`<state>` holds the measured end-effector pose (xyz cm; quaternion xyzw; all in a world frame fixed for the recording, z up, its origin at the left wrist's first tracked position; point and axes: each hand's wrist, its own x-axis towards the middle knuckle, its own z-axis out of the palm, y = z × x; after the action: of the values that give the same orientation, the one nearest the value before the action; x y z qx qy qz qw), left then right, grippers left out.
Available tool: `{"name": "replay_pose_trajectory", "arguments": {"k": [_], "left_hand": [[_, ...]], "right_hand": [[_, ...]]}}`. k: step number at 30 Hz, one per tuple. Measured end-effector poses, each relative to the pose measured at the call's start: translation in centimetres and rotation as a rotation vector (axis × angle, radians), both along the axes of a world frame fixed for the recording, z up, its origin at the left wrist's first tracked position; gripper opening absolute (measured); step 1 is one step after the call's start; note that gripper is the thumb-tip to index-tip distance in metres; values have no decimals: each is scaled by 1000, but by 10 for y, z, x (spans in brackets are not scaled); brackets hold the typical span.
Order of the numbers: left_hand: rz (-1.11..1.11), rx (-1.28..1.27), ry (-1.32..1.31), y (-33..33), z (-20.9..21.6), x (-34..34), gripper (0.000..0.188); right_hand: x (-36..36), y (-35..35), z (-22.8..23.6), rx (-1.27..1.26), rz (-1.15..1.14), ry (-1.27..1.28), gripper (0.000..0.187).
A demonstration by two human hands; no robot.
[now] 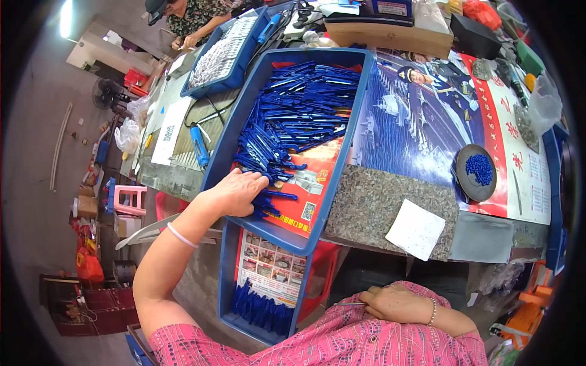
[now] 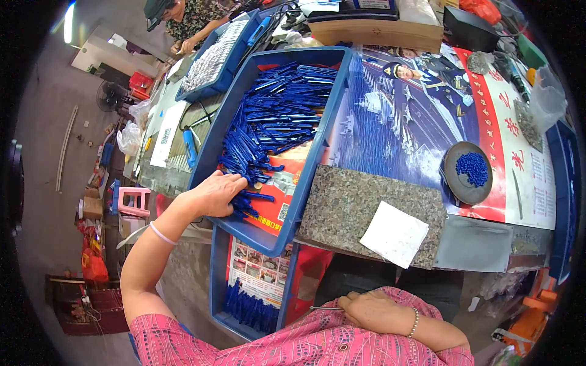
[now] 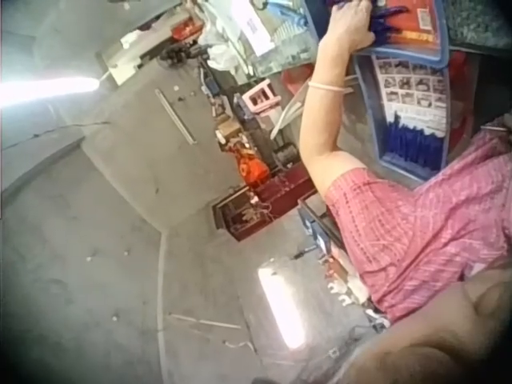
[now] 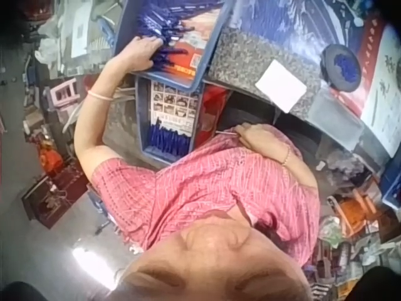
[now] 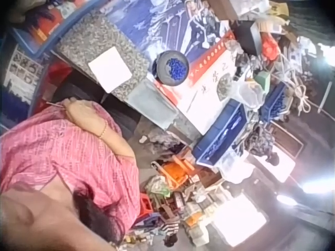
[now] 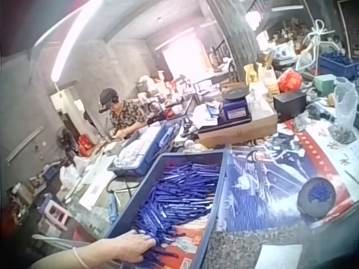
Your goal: The worker is assembling small blue plastic pen components on a white square card at a manual workstation.
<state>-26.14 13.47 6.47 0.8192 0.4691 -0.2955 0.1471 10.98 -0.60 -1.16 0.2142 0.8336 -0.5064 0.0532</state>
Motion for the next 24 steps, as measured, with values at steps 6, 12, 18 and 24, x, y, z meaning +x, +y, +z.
{"name": "replay_pose_trajectory", "arguments": {"k": [6,12,18,24], "left_hand": [[-83,85,63,1,-6,8,33],[-60,93,-20,-1,-10,2,29],[-49,125,-118,-5,-7,-4,27],[111,152,-291,-5,18,-8,23]], "right_hand": [[3,0,1,6,-1,3,17],[5,-3,-6,12,10,5,18],[7,-2,-7,38,32,0,17],[8,0,-13,22,57,-3,20]]}}
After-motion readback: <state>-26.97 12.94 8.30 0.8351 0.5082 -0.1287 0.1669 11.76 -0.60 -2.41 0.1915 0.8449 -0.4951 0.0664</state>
